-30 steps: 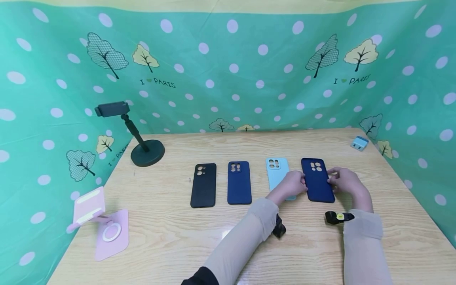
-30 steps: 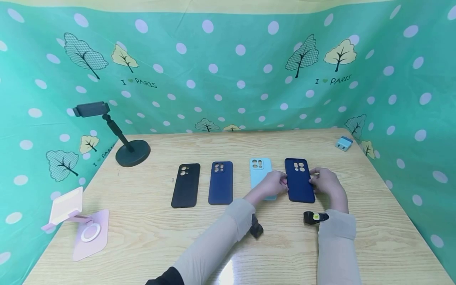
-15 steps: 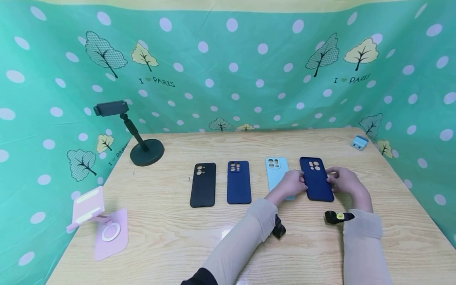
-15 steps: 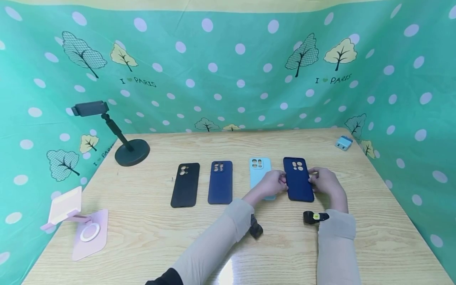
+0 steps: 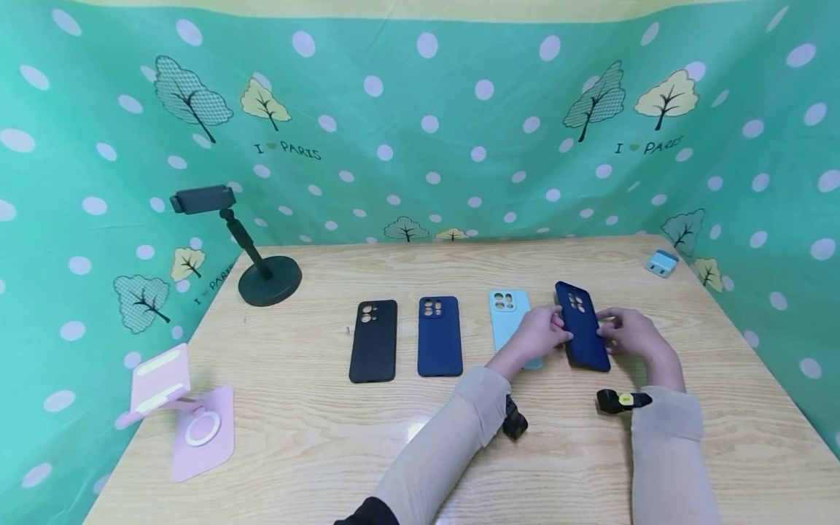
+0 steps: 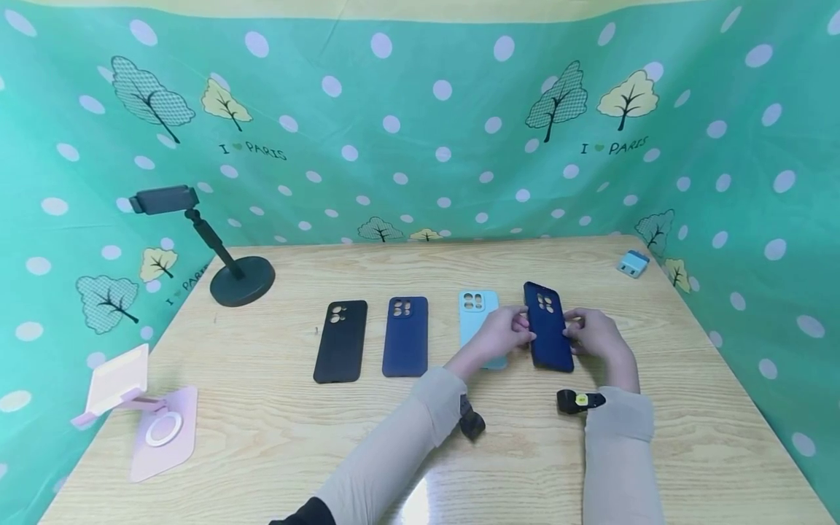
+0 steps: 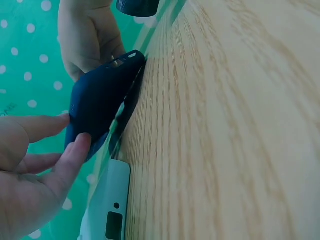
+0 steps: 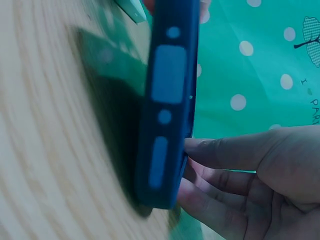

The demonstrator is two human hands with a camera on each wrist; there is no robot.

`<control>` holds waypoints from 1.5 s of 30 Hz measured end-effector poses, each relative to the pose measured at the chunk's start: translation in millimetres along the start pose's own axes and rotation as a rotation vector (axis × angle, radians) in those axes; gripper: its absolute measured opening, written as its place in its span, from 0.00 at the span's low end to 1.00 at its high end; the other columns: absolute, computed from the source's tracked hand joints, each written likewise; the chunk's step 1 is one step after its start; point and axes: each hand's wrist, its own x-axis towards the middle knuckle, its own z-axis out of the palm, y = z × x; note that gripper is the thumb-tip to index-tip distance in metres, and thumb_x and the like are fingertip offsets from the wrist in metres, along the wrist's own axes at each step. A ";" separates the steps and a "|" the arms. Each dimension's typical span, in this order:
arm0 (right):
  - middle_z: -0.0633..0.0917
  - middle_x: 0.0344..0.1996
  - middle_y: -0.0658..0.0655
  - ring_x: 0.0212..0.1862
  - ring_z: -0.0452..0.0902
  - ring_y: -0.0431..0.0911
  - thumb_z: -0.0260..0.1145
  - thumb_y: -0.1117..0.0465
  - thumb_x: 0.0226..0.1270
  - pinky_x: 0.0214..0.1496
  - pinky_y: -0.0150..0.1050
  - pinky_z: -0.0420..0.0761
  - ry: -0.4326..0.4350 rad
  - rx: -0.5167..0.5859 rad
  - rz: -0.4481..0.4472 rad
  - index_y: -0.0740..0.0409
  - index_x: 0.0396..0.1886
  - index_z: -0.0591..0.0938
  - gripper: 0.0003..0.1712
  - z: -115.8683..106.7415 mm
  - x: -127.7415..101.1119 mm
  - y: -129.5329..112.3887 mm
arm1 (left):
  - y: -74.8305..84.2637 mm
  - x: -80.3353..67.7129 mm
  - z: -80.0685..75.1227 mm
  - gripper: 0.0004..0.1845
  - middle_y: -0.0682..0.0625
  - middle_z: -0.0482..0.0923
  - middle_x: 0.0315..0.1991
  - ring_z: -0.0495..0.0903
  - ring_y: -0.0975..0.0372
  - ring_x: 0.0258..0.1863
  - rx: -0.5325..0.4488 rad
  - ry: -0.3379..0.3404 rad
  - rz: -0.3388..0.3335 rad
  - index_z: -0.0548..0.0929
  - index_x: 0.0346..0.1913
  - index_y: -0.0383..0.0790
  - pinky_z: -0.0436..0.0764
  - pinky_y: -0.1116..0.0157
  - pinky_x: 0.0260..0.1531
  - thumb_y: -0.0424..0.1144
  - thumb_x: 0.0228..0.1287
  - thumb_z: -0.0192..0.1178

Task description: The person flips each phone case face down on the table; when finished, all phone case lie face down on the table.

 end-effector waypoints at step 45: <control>0.82 0.42 0.70 0.35 0.81 0.44 0.51 0.65 0.74 0.40 0.41 0.84 -0.008 0.004 -0.075 0.76 0.63 0.68 0.23 6.8 0.0 -4.8 | 16.5 -6.5 -2.4 0.32 0.51 0.75 0.42 0.71 0.73 0.30 0.079 -0.008 0.177 0.67 0.70 0.37 0.73 0.80 0.31 0.42 0.65 0.64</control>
